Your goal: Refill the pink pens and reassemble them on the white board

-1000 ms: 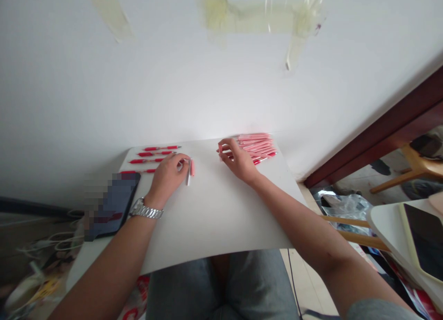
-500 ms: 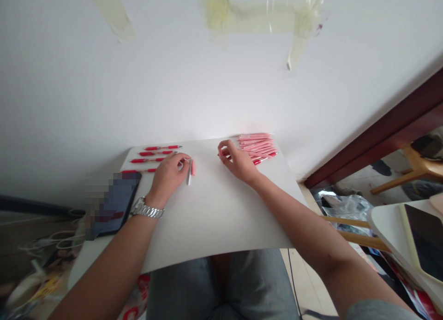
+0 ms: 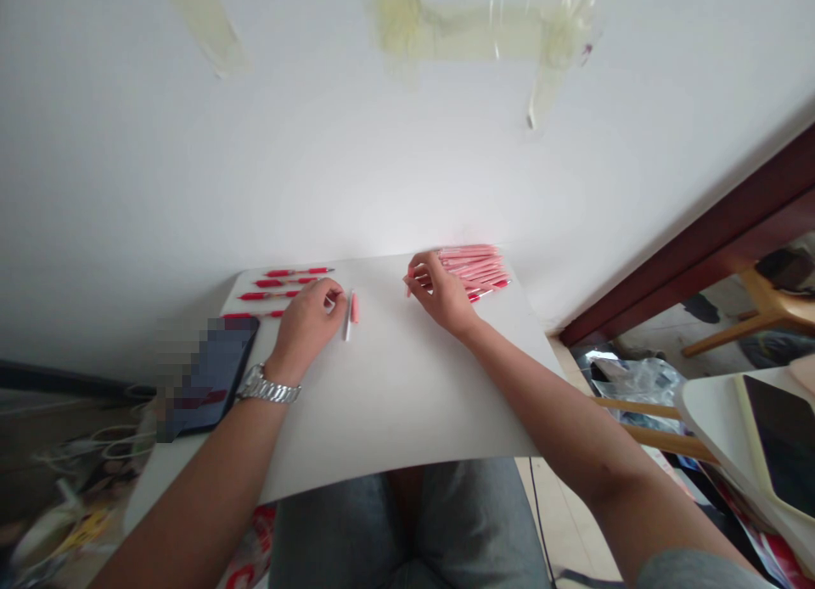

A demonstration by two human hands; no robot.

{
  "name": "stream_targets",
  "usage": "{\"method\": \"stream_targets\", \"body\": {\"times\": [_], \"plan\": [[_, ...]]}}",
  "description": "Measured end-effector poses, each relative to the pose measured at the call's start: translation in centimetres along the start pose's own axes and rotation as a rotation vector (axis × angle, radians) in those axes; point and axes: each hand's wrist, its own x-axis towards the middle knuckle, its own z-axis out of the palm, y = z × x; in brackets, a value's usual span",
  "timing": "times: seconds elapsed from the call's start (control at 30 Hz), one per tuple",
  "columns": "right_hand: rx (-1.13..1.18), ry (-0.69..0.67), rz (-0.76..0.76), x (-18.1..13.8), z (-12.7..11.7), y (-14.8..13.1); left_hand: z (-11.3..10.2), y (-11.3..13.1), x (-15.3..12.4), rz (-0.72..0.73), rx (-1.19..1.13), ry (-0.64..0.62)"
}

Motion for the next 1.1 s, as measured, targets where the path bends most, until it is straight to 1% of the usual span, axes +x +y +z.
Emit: {"method": "stream_targets", "body": {"times": [0.2, 0.37, 0.4, 0.47, 0.5, 0.53, 0.6, 0.63, 0.83, 1.0, 1.1], "plan": [[-0.005, 0.195, -0.088, 0.1, 0.1, -0.6, 0.0, 0.1, -0.1, -0.001, 0.007, -0.006], [-0.011, 0.242, -0.108, 0.1, -0.1, -1.2, -0.3, 0.2, -0.2, 0.000, 0.038, -0.008], [-0.023, 0.240, -0.098, 0.2, -0.1, -1.1, -0.4, 0.4, -0.2, -0.004, 0.050, -0.008], [-0.064, 0.171, -0.057, 0.3, -0.3, -0.7, -0.6, 0.7, -0.3, -0.010, 0.079, -0.012], [-0.094, 0.097, -0.032, 0.3, -0.3, -0.4, -0.7, 0.8, -0.4, -0.012, 0.094, -0.014], [-0.126, -0.004, 0.002, 0.4, -0.3, -0.1, -0.8, 1.0, -0.4, -0.014, 0.106, -0.017], [-0.146, -0.055, 0.035, 0.4, -0.3, 0.4, -0.9, 1.2, -0.5, -0.018, 0.123, -0.024], [-0.145, -0.056, 0.035, 0.4, -0.2, 0.5, -0.9, 1.3, -0.6, -0.020, 0.128, -0.027], [-0.061, 0.038, -0.004, 0.2, 0.1, 0.5, -1.3, 1.7, -0.7, -0.041, 0.155, -0.077], [-0.055, 0.016, 0.009, 0.1, 0.1, 0.1, -1.4, 2.1, -0.9, -0.101, 0.205, -0.141], [-0.066, 0.047, 0.007, 0.1, 0.0, -0.1, -1.3, 2.3, -1.0, -0.118, 0.242, -0.182]]}}
